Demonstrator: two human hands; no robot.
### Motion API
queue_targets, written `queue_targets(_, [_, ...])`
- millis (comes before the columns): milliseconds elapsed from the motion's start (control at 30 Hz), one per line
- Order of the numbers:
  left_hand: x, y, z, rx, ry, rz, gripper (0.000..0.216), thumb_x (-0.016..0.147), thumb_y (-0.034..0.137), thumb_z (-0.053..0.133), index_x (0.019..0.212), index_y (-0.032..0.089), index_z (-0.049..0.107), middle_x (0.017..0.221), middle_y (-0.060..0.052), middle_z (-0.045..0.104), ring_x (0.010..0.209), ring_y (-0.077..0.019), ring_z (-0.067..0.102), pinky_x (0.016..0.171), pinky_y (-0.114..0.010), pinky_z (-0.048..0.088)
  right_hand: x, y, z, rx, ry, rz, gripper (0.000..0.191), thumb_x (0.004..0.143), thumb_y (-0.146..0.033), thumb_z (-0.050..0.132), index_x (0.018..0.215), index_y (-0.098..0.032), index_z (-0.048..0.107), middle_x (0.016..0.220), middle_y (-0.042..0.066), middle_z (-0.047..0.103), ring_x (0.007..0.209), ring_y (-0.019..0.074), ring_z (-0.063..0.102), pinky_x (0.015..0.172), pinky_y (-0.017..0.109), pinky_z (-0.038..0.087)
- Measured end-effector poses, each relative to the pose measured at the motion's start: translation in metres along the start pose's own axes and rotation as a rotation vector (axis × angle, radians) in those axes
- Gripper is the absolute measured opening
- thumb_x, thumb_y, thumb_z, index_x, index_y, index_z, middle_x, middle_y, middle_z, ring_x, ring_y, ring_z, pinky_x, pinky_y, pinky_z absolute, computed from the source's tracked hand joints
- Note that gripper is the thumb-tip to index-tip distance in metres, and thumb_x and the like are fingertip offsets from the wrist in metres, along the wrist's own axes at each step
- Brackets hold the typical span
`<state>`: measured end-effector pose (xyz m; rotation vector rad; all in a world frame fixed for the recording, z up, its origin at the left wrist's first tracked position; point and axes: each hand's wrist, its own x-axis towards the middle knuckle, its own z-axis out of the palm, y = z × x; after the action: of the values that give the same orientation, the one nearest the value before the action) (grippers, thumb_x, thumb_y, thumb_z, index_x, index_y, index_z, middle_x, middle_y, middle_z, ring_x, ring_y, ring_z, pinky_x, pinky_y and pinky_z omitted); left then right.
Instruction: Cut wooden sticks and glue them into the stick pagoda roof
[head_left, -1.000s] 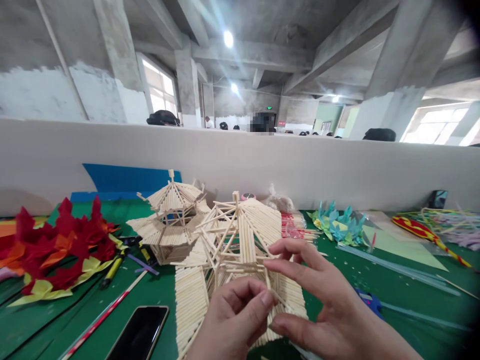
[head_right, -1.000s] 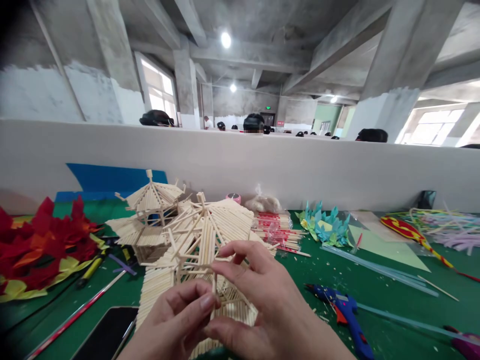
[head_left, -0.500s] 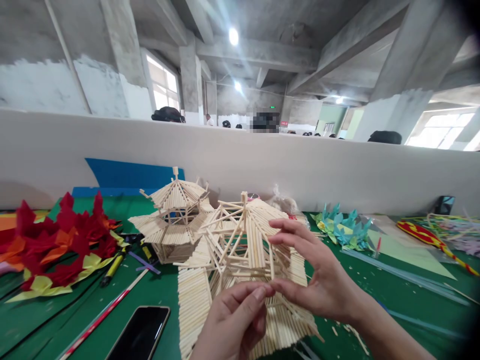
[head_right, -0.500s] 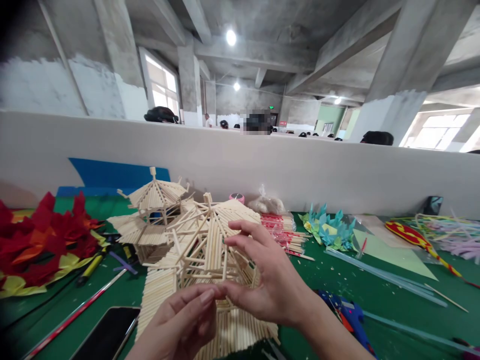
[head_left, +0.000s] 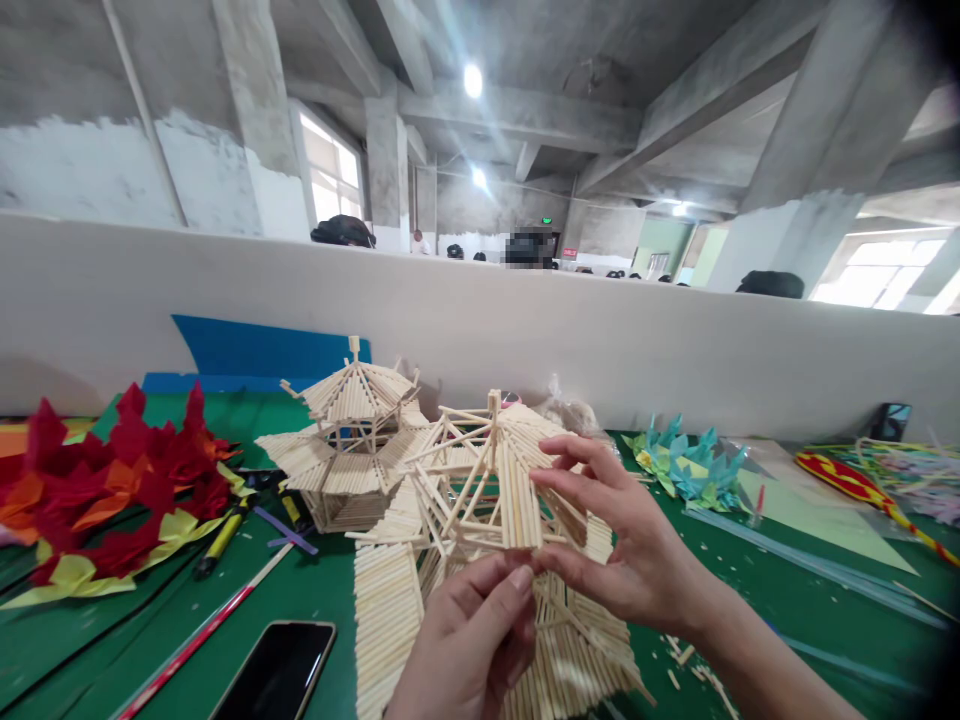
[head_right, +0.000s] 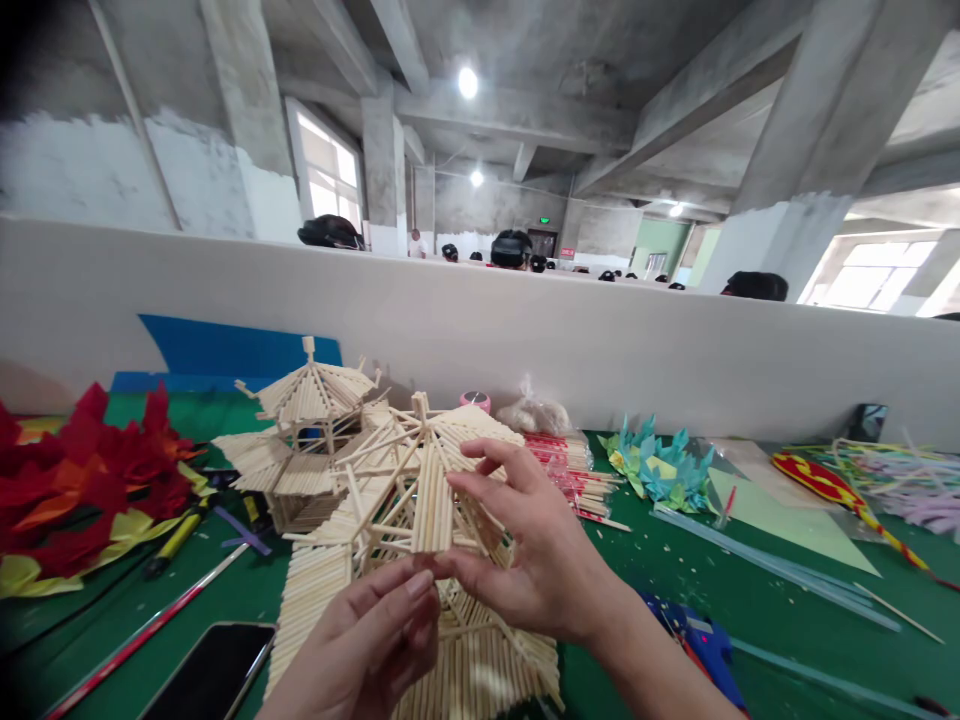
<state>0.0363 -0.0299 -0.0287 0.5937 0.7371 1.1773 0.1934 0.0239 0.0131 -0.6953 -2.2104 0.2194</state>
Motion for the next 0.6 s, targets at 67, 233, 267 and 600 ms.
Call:
queue_targets(67, [-0.0003,0.0001,-0.0001,0.004,0.005,-0.006,0.019,0.062,0.029,0.073,0.075,0.016,0.069,0.048,0.005,0.048,0.042,-0.0020,0.035,0.043,-0.015,0.023,-0.0002,0.0003,0.0002,-0.006,0.004,0.000,0.046,0.072,-0.026,0.064,0.115,-0.019,0.051,0.125,0.009,0.038,0.114,0.0219,0.039,0.091,0.034,0.039])
queue_targets(233, [0.0000,0.0009,0.0002,0.001,-0.008,-0.015,0.021,0.060,0.030,0.075,0.074,0.016,0.069,0.048,0.004,0.050,0.042,-0.0021,0.038,0.043,-0.015,0.024,-0.0009,0.0014,0.0021,-0.014,0.012,0.002,0.046,0.072,-0.028,0.064,0.116,-0.020,0.050,0.123,0.009,0.039,0.116,0.0229,0.037,0.094,0.037,0.037])
queue_targets(267, [0.0003,0.0011,0.0002,-0.001,-0.016,-0.011,0.021,0.060,0.030,0.075,0.074,0.016,0.069,0.048,0.004,0.050,0.042,-0.0019,0.038,0.043,-0.015,0.023,-0.0009,0.0017,0.0023,-0.018,0.012,0.002,0.046,0.072,-0.029,0.064,0.116,-0.020,0.050,0.123,0.009,0.039,0.116,0.0230,0.037,0.095,0.037,0.036])
queue_targets(600, [-0.0001,0.0025,0.0010,0.002,-0.006,-0.002,0.023,0.059,0.030,0.076,0.075,0.015,0.069,0.048,0.005,0.050,0.042,-0.0017,0.037,0.044,-0.014,0.025,-0.0015,0.0018,0.0013,-0.033,0.008,0.004,0.047,0.073,-0.029,0.063,0.117,-0.021,0.049,0.124,0.008,0.039,0.117,0.0217,0.036,0.094,0.035,0.036])
